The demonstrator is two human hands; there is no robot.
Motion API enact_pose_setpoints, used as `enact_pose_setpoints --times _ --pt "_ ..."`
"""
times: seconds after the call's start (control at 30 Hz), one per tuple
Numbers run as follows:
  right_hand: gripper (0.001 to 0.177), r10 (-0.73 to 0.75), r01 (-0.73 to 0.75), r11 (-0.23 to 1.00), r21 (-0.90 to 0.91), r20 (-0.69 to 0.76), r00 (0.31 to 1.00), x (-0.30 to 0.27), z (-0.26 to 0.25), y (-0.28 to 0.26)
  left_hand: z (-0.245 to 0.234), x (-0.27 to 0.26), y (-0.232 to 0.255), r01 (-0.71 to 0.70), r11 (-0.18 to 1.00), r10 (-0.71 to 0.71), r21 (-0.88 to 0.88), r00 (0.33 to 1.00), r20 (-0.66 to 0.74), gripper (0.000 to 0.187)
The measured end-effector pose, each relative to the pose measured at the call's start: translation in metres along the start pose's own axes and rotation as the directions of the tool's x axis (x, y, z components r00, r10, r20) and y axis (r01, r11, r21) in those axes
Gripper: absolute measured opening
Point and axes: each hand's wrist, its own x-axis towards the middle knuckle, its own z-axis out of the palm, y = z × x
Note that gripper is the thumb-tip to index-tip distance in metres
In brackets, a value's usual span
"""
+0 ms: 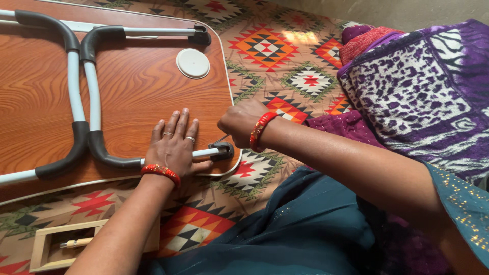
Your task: The person assembles a foldable lap desk by attaching metal legs to a wooden tabletop using a screwdriver. They tighten screws at multiple connection points, flip the desk to access the underside, and continue securing the legs.
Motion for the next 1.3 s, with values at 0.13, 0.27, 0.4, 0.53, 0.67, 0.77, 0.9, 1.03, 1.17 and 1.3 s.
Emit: enact_pose_setpoints --times 0.13,0.27,0.4,0.53,0.67,0.77,0.9,1.03,1.17,1.3 --pt "0.009 0.055 -0.057 0.994 0.094 0.026 0.998 -0.007 0.003 0.001 0.001 0.001 0.001 0.0 1.0 0.0 0.019 1.0 0.015 0.122" --pt "0.01 0.072 -0.075 0.984 0.163 0.026 0.997 -0.012 0.005 0.0 0.001 0.001 0.0 -0.002 1.0 0.002 0.01 1.0 -0.008 0.122" --pt "0.013 0.073 -0.075 0.979 0.189 0.015 0.997 -0.014 0.01 0.0 0.002 0.0 0.001 -0.003 1.0 0.003 0.017 1.0 -0.009 0.121" --pt "0.014 0.084 -0.088 0.974 0.208 0.029 0.996 -0.015 0.012 0.001 0.001 0.0 0.001 0.001 1.0 -0.001 0.012 1.0 -0.003 0.121" --pt "0.015 0.115 -0.117 0.962 0.247 0.022 0.993 -0.017 0.013 0.0 0.0 0.0 0.001 0.0 1.0 0.0 0.003 1.0 -0.005 0.122" --pt "0.015 0.11 -0.113 0.959 0.26 0.026 0.994 -0.017 0.013 0.0 0.0 0.0 0.0 0.001 1.0 -0.001 0.009 1.0 -0.003 0.122" --pt "0.015 0.11 -0.113 0.959 0.262 0.026 0.994 -0.016 0.015 0.002 0.0 0.0 0.001 -0.001 1.0 0.001 0.018 1.0 0.006 0.122" --pt "0.013 0.088 -0.077 0.968 0.237 -0.035 0.995 -0.015 0.017 -0.001 0.001 0.0 0.001 -0.001 1.0 0.001 0.015 1.0 -0.009 0.123" --pt "0.012 0.009 -0.001 0.995 0.097 -0.084 0.996 -0.015 0.021 -0.009 0.003 0.002 0.001 -0.001 1.0 0.001 0.017 1.0 -0.022 0.122" --pt "0.011 0.013 -0.002 0.993 0.122 -0.09 0.996 -0.014 0.024 -0.017 0.005 0.001 0.001 -0.003 1.0 0.003 0.019 1.0 -0.02 0.122"
